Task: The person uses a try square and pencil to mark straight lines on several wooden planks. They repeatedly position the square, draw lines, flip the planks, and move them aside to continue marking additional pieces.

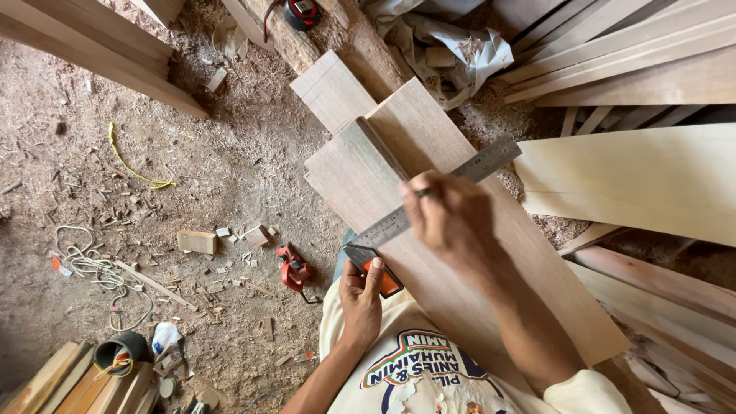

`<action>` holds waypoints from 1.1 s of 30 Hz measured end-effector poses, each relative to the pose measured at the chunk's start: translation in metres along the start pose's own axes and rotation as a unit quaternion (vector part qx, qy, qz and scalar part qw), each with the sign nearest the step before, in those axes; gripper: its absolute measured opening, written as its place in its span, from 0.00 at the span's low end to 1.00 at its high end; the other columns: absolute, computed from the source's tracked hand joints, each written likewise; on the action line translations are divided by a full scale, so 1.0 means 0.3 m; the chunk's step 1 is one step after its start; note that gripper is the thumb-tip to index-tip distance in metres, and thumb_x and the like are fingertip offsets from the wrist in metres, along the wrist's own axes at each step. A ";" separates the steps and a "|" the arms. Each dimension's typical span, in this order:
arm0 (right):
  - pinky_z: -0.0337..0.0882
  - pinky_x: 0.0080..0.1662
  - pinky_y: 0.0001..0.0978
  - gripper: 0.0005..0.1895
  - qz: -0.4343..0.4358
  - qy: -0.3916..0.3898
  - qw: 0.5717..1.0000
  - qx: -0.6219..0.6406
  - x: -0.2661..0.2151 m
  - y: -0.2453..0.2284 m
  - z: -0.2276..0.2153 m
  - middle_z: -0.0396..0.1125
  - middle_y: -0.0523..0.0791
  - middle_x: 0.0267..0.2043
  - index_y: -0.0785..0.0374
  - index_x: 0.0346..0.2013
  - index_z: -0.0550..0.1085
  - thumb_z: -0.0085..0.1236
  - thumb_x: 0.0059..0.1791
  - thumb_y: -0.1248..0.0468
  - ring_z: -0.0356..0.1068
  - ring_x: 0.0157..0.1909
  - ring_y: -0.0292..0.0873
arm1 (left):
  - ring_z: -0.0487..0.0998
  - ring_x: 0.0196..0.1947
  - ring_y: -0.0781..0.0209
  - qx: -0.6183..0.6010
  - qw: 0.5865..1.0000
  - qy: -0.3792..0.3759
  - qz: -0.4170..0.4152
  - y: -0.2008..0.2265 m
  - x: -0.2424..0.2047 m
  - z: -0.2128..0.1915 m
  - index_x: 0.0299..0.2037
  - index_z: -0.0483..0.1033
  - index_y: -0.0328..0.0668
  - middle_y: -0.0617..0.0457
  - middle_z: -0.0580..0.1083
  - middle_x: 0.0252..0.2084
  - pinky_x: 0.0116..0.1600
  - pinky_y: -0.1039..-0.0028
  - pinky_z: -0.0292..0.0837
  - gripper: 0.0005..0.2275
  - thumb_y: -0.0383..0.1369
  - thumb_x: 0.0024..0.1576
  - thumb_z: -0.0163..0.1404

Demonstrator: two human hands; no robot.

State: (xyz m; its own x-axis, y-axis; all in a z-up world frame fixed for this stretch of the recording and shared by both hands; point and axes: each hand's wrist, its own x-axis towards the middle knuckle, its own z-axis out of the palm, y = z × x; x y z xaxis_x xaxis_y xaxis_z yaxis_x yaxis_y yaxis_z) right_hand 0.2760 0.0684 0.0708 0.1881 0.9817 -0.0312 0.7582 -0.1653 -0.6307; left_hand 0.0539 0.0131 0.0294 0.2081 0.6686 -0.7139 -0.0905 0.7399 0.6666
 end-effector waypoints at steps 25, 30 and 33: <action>0.69 0.33 0.38 0.04 0.008 0.230 0.923 0.309 -0.126 -0.098 0.185 0.68 0.50 0.30 0.67 0.37 0.69 0.48 0.56 0.70 0.70 0.29 0.47 | 0.78 0.47 0.63 -0.116 0.992 0.039 -0.013 0.080 0.076 0.010 0.52 0.74 0.35 0.51 0.78 0.48 0.55 0.70 0.74 0.10 0.30 0.64 0.49; 0.70 0.33 0.37 0.04 0.014 0.223 0.923 0.313 -0.125 -0.099 0.185 0.68 0.49 0.30 0.68 0.37 0.69 0.49 0.56 0.70 0.70 0.29 0.47 | 0.78 0.46 0.64 -0.133 0.990 0.047 -0.010 0.050 0.086 -0.024 0.51 0.75 0.35 0.52 0.77 0.46 0.54 0.70 0.74 0.08 0.30 0.65 0.50; 0.70 0.33 0.37 0.04 0.016 0.218 0.921 0.321 -0.121 -0.099 0.182 0.68 0.49 0.30 0.68 0.37 0.69 0.48 0.56 0.70 0.70 0.30 0.46 | 0.77 0.45 0.64 -0.135 0.990 0.050 -0.014 0.036 0.091 -0.038 0.50 0.75 0.36 0.52 0.77 0.46 0.54 0.70 0.74 0.08 0.30 0.66 0.50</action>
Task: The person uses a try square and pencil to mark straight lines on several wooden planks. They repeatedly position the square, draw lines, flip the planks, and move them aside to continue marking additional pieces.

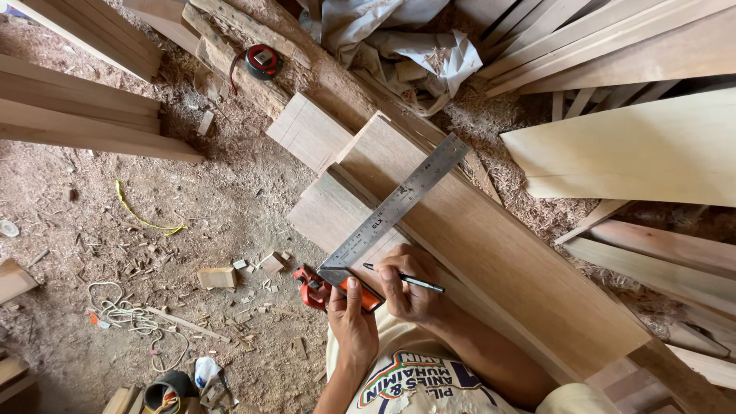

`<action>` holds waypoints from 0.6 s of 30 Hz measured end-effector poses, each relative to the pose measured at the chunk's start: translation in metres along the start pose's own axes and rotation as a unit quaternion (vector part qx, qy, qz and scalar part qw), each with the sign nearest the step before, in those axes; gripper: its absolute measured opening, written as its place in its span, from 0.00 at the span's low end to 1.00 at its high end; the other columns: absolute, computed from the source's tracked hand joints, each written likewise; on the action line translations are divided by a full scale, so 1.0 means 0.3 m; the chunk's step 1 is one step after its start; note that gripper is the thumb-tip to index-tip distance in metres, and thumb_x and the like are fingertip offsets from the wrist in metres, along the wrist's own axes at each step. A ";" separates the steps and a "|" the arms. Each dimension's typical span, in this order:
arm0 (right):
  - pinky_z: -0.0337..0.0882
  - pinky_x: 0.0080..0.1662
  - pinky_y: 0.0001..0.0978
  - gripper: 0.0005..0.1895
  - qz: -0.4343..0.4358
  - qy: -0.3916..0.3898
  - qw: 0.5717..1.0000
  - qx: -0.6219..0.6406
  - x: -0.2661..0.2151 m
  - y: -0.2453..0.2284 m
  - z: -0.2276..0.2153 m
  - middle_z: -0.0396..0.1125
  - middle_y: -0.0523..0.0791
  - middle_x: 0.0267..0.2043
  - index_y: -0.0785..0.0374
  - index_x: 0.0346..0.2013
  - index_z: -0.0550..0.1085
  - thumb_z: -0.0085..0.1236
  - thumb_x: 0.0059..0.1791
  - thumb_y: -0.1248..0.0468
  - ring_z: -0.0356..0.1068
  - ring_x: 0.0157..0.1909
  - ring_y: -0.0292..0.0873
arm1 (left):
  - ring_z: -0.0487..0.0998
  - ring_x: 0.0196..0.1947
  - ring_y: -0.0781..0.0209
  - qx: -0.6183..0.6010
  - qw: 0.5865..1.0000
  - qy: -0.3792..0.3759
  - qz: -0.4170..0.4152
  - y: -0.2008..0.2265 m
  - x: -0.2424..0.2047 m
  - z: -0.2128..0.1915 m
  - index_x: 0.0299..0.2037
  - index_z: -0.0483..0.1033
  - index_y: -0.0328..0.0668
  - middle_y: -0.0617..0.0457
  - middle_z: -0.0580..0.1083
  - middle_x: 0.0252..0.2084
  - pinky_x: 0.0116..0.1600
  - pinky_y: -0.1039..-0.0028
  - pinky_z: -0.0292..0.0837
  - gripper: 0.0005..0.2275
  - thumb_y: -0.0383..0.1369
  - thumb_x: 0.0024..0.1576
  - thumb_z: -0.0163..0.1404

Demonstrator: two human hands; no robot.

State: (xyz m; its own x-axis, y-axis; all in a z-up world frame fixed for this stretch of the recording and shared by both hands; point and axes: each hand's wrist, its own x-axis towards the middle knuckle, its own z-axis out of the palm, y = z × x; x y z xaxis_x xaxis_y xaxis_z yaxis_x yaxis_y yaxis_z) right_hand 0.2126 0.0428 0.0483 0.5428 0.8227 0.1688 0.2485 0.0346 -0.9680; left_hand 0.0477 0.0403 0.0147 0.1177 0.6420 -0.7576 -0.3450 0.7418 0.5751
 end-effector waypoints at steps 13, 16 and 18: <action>0.67 0.30 0.31 0.08 0.144 0.020 0.986 0.079 0.010 0.008 0.030 0.67 0.46 0.28 0.64 0.37 0.69 0.44 0.59 0.65 0.66 0.27 0.38 | 0.77 0.48 0.65 0.010 1.000 -0.008 -0.022 0.041 0.002 0.027 0.54 0.74 0.35 0.52 0.78 0.48 0.56 0.72 0.73 0.10 0.28 0.63 0.51; 0.70 0.34 0.33 0.10 0.136 0.000 0.988 0.069 0.047 0.001 0.052 0.68 0.47 0.32 0.65 0.41 0.68 0.43 0.62 0.62 0.69 0.31 0.40 | 0.77 0.48 0.67 0.035 0.999 -0.017 -0.022 0.046 0.004 0.023 0.54 0.73 0.35 0.52 0.78 0.49 0.54 0.74 0.73 0.11 0.29 0.63 0.50; 0.71 0.34 0.33 0.12 0.065 -0.053 0.996 0.001 0.083 0.009 0.100 0.69 0.46 0.33 0.64 0.40 0.69 0.44 0.62 0.60 0.70 0.31 0.40 | 0.77 0.45 0.67 0.061 0.998 -0.011 -0.018 0.043 0.012 0.012 0.54 0.73 0.36 0.52 0.78 0.48 0.50 0.75 0.74 0.11 0.29 0.63 0.50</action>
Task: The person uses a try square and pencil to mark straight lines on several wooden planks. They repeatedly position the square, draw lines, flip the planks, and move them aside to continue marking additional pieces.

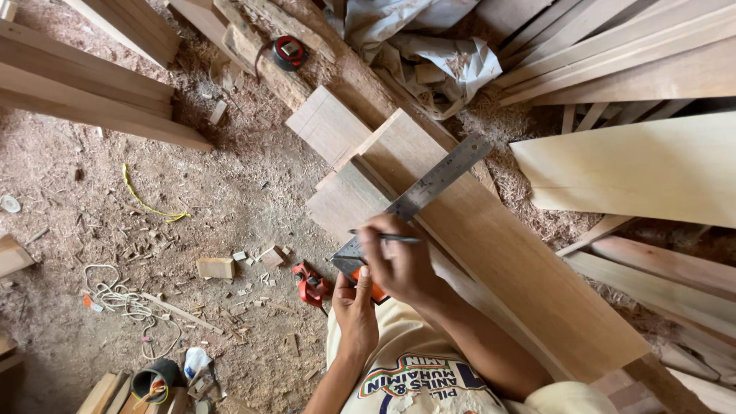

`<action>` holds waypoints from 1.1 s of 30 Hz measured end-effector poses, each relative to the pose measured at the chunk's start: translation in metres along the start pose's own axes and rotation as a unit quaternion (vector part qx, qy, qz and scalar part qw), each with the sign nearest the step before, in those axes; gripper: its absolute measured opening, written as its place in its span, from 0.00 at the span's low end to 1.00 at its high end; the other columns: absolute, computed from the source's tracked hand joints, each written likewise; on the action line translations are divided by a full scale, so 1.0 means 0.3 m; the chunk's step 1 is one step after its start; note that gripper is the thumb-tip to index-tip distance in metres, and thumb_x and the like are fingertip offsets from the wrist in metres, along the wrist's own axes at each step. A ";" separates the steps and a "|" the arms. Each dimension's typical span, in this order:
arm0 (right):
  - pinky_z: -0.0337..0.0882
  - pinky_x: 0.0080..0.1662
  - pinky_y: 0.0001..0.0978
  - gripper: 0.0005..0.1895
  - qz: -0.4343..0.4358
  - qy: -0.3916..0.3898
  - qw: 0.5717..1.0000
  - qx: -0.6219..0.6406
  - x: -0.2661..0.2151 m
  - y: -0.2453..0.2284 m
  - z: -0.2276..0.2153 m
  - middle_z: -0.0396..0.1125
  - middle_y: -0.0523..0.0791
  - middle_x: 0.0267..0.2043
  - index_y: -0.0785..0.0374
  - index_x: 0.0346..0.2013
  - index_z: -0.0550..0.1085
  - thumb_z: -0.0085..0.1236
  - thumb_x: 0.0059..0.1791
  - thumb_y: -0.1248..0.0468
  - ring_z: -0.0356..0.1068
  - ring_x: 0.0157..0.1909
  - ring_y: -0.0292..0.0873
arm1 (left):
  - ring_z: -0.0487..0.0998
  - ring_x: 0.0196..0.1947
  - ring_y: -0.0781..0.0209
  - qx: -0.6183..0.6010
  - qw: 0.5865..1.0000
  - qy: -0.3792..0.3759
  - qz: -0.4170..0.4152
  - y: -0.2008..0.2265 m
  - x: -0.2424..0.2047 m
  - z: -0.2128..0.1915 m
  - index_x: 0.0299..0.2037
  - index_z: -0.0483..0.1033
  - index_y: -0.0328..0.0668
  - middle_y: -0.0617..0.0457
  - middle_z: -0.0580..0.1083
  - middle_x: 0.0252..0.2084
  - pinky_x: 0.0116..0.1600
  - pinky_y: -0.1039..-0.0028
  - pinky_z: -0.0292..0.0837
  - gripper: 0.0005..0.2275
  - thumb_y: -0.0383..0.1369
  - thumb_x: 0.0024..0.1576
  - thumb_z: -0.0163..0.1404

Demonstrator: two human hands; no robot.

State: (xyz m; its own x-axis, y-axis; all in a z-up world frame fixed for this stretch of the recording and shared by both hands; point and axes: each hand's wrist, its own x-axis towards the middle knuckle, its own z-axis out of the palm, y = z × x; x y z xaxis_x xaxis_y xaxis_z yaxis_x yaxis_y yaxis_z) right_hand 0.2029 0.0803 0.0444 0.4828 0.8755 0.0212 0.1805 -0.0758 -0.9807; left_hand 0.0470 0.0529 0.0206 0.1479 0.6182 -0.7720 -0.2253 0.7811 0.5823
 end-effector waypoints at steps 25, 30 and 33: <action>0.72 0.35 0.32 0.04 -0.043 0.104 0.985 -0.129 -0.035 -0.080 -0.138 0.70 0.47 0.34 0.63 0.37 0.71 0.50 0.56 0.67 0.69 0.32 0.39 | 0.74 0.39 0.66 0.188 0.970 -0.156 -0.009 0.170 0.030 -0.019 0.45 0.72 0.36 0.52 0.75 0.41 0.46 0.76 0.72 0.04 0.24 0.61 0.48; 0.65 0.29 0.26 0.08 0.122 0.290 0.928 -0.200 -0.226 -0.139 -0.407 0.71 0.47 0.32 0.68 0.43 0.73 0.46 0.60 0.67 0.66 0.28 0.34 | 0.75 0.46 0.65 0.164 0.888 -0.425 0.065 0.257 -0.028 0.074 0.41 0.60 0.42 0.55 0.68 0.38 0.46 0.73 0.73 0.10 0.19 0.60 0.48; 0.61 0.29 0.26 0.08 0.179 0.357 0.893 -0.206 -0.404 -0.162 -0.391 0.70 0.45 0.29 0.67 0.41 0.74 0.50 0.61 0.66 0.65 0.26 0.33 | 0.71 0.34 0.68 0.264 0.746 -0.574 0.209 0.220 -0.030 0.157 0.39 0.59 0.45 0.51 0.70 0.37 0.35 0.74 0.68 0.15 0.14 0.58 0.53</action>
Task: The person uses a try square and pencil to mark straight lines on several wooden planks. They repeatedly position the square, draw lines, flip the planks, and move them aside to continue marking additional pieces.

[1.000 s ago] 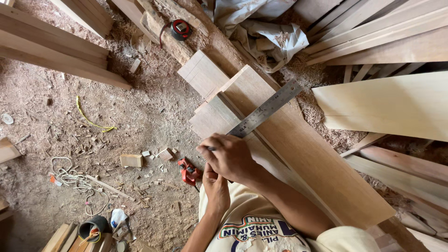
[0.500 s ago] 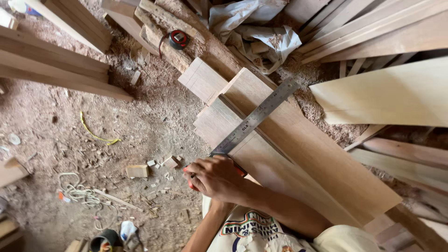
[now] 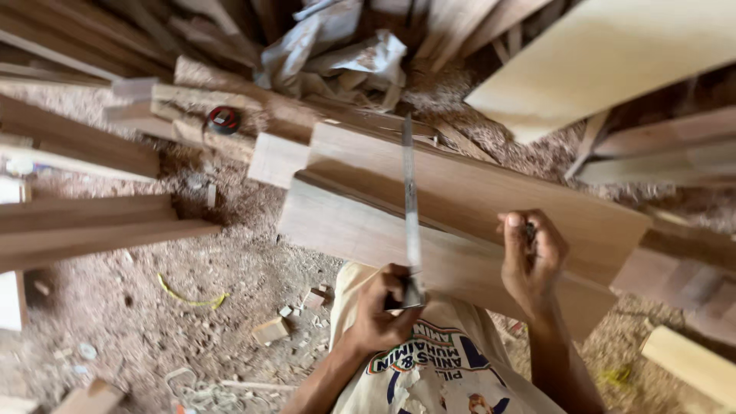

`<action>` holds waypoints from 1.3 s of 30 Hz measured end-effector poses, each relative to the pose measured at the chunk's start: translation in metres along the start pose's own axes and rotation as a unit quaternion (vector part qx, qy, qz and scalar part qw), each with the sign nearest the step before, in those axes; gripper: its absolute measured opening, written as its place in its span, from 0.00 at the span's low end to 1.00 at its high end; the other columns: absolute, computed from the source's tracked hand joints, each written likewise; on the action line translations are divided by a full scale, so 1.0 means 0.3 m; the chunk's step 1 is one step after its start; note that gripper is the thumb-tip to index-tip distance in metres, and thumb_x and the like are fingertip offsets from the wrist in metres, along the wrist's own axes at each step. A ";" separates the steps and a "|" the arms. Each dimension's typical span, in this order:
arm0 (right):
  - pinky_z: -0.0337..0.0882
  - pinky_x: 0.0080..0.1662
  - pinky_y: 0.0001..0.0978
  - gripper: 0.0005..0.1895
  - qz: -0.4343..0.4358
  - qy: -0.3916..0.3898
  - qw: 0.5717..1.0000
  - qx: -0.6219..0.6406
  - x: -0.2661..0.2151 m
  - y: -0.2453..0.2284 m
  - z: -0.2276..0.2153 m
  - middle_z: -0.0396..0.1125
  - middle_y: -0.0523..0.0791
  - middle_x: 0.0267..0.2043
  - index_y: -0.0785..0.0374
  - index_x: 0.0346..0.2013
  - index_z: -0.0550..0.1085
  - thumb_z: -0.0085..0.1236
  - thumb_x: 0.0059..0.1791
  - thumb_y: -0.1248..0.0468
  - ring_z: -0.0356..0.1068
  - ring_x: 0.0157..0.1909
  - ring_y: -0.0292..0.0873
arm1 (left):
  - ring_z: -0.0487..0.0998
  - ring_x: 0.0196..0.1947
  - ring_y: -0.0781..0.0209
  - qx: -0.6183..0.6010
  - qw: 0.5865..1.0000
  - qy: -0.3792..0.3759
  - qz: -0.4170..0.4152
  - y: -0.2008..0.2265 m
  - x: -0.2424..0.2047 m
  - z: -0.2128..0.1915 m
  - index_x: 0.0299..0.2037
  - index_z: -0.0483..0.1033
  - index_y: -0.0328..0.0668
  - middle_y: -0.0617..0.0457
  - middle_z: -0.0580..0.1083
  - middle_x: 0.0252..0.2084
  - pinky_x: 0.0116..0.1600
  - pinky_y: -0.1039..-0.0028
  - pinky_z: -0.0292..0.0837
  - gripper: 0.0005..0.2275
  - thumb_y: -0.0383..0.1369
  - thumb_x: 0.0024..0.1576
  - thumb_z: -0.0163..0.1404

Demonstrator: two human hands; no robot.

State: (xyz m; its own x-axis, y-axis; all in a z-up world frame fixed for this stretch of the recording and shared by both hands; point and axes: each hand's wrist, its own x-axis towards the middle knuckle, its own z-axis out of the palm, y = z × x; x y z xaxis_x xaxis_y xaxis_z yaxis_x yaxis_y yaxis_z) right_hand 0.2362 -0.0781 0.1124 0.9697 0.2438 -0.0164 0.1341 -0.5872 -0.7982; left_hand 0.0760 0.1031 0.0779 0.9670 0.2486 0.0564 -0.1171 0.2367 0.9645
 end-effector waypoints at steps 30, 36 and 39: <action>0.69 0.34 0.29 0.15 0.170 0.427 0.859 -0.227 -0.741 0.285 -0.335 0.71 0.50 0.39 0.68 0.39 0.72 0.47 0.65 0.61 0.70 0.37 0.39 | 0.72 0.44 0.47 0.448 0.802 -0.349 0.183 -0.222 0.327 0.555 0.61 0.71 0.37 0.44 0.71 0.47 0.50 0.54 0.70 0.23 0.46 0.63 0.54; 0.69 0.35 0.26 0.22 0.186 0.410 0.874 -0.183 -0.671 0.259 -0.338 0.65 0.51 0.42 0.68 0.41 0.76 0.38 0.67 0.58 0.66 0.37 0.37 | 0.75 0.46 0.46 0.415 0.799 -0.388 0.198 -0.224 0.342 0.562 0.62 0.70 0.31 0.42 0.72 0.50 0.47 0.57 0.71 0.23 0.42 0.64 0.55; 0.65 0.29 0.23 0.22 0.202 0.432 0.871 -0.121 -0.667 0.272 -0.330 0.68 0.50 0.35 0.68 0.38 0.75 0.39 0.64 0.56 0.64 0.29 0.36 | 0.75 0.45 0.48 0.429 0.791 -0.390 0.196 -0.226 0.341 0.563 0.61 0.71 0.32 0.43 0.73 0.50 0.46 0.58 0.71 0.22 0.42 0.64 0.55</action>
State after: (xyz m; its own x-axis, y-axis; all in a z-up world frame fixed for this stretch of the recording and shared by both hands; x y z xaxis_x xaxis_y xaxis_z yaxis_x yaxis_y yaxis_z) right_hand 0.0734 -0.2512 0.1103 0.7258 -0.6300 0.2763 -0.3154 -0.6617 -0.6802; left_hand 0.2210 -0.0461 0.0619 0.7789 -0.5894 0.2143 -0.5699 -0.5226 0.6341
